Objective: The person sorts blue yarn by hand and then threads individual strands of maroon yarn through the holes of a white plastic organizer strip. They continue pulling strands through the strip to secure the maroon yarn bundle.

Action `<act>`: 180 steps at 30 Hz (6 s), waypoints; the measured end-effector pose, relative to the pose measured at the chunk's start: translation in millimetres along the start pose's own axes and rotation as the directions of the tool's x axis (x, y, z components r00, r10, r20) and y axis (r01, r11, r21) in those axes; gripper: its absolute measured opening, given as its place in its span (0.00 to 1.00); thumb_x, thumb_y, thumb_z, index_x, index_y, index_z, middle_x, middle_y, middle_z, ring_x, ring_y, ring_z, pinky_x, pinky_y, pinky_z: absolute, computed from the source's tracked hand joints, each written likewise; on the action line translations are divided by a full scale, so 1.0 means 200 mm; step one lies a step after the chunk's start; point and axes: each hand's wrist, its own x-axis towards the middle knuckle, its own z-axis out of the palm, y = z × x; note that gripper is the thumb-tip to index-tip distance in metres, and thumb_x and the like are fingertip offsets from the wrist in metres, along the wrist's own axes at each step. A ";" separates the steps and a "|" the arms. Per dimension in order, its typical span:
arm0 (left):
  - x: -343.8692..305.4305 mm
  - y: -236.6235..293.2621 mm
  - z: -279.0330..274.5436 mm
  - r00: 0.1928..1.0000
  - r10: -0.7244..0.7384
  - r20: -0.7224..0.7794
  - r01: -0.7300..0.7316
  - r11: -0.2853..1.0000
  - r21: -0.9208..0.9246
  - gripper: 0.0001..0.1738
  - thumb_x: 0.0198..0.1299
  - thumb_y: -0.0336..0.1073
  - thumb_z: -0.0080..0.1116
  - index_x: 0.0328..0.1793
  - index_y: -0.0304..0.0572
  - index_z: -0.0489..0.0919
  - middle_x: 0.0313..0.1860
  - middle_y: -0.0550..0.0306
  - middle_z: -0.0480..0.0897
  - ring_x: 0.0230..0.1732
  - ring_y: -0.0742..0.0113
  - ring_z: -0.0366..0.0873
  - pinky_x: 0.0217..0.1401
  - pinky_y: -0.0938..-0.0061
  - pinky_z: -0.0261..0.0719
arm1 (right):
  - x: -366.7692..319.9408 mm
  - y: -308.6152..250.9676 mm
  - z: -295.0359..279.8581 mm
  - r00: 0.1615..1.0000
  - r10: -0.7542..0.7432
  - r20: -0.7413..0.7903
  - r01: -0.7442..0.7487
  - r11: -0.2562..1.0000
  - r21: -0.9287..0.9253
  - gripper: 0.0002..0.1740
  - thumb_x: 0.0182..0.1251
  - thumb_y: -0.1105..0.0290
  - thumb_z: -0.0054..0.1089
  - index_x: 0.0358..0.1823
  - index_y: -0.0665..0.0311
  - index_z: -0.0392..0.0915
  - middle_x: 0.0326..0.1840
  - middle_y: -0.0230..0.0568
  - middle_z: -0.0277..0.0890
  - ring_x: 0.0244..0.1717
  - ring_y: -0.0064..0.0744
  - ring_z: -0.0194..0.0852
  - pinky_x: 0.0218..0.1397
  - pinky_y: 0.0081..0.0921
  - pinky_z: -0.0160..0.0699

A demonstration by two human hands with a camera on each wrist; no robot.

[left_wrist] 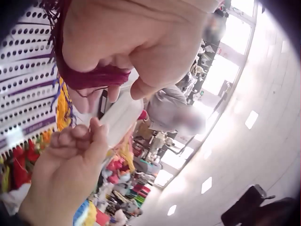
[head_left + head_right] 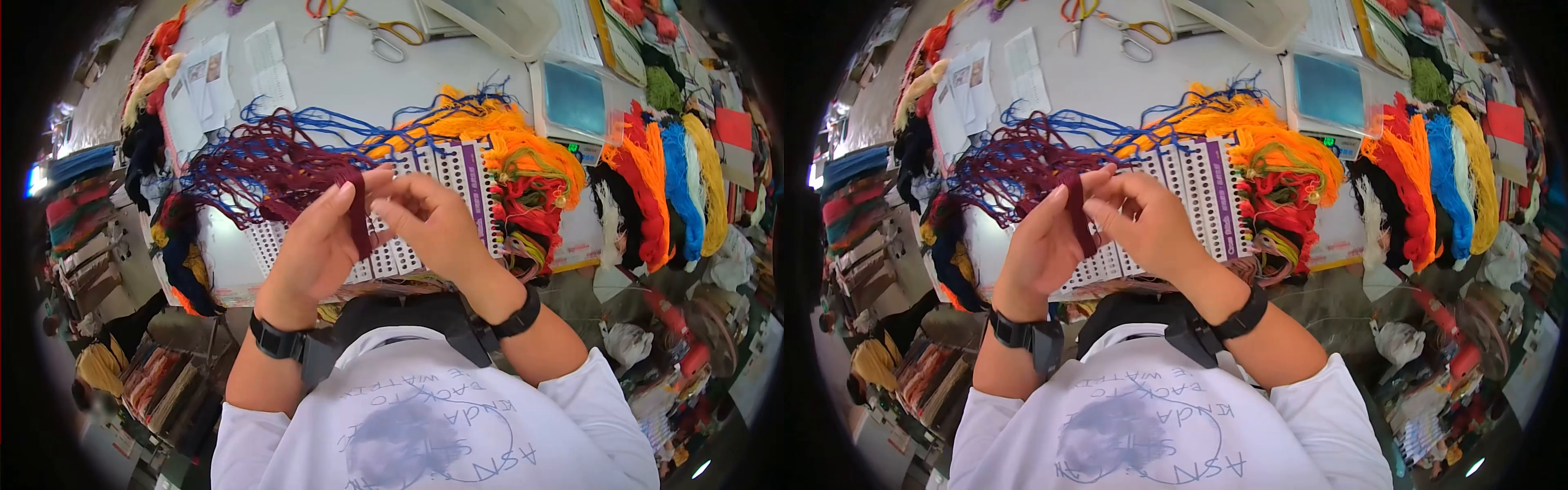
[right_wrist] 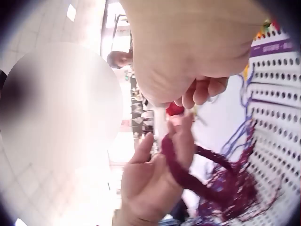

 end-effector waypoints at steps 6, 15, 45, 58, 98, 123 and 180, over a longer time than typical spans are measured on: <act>-0.21 0.11 -0.07 0.988 0.087 0.128 -0.097 0.992 0.075 0.25 0.70 0.46 0.37 0.60 0.34 0.72 0.70 0.46 0.65 0.65 0.57 0.68 0.67 0.61 0.66 | -0.09 -0.15 0.20 0.953 0.128 0.273 -0.080 0.980 -0.181 0.05 0.61 0.75 0.61 0.37 0.69 0.79 0.37 0.31 0.75 0.36 0.19 0.71 0.41 0.18 0.69; -0.55 0.22 -0.11 0.969 0.166 0.184 -0.147 0.983 -0.112 0.22 0.69 0.44 0.41 0.59 0.35 0.73 0.68 0.46 0.67 0.61 0.59 0.71 0.62 0.65 0.69 | -0.25 -0.28 0.42 0.916 0.031 0.401 -0.013 0.999 -0.048 0.06 0.63 0.72 0.58 0.34 0.69 0.76 0.33 0.31 0.75 0.32 0.18 0.69 0.38 0.20 0.70; -0.72 0.23 -0.34 0.942 0.226 0.247 -0.195 0.970 -0.145 0.23 0.68 0.42 0.43 0.61 0.33 0.72 0.53 0.48 0.77 0.54 0.59 0.75 0.59 0.65 0.71 | -0.41 -0.32 0.71 0.955 0.050 0.293 0.037 0.958 -0.285 0.06 0.58 0.71 0.64 0.30 0.68 0.79 0.28 0.32 0.76 0.30 0.16 0.68 0.37 0.18 0.68; -0.75 0.57 -1.16 0.988 0.139 -0.074 -0.121 0.971 0.208 0.10 0.68 0.40 0.49 0.35 0.46 0.73 0.15 0.77 0.54 0.12 0.87 0.48 0.11 0.89 0.44 | -0.43 -0.64 -0.48 0.958 0.269 0.101 -0.276 0.960 0.055 0.09 0.67 0.74 0.52 0.47 0.65 0.73 0.28 0.31 0.70 0.18 0.15 0.56 0.17 0.13 0.57; 0.90 -0.48 -0.48 0.930 0.113 -0.349 0.175 0.700 0.692 0.07 0.60 0.34 0.56 0.38 0.39 0.79 0.22 0.69 0.71 0.19 0.81 0.64 0.17 0.82 0.59 | 0.45 0.74 -0.37 0.976 -0.141 -0.165 -0.039 0.635 -0.771 0.07 0.55 0.69 0.62 0.32 0.65 0.82 0.34 0.38 0.80 0.32 0.32 0.80 0.34 0.26 0.76; 0.78 -0.42 -0.41 0.988 0.155 0.011 -0.126 0.758 0.640 0.07 0.60 0.21 0.48 0.40 0.41 0.66 0.47 0.53 0.79 0.36 0.68 0.78 0.35 0.80 0.75 | 0.34 0.54 -0.41 0.935 -0.327 0.139 0.287 0.461 -0.840 0.09 0.52 0.75 0.59 0.36 0.58 0.75 0.32 0.41 0.75 0.39 0.47 0.73 0.41 0.39 0.71; -0.63 0.11 0.08 0.923 0.223 0.312 -0.301 0.926 0.227 0.25 0.70 0.44 0.38 0.62 0.29 0.70 0.53 0.48 0.77 0.53 0.61 0.75 0.60 0.67 0.71 | -0.40 -0.20 0.40 0.963 -0.151 0.223 0.225 0.908 -0.355 0.06 0.59 0.73 0.60 0.36 0.65 0.73 0.31 0.32 0.74 0.33 0.22 0.69 0.38 0.23 0.69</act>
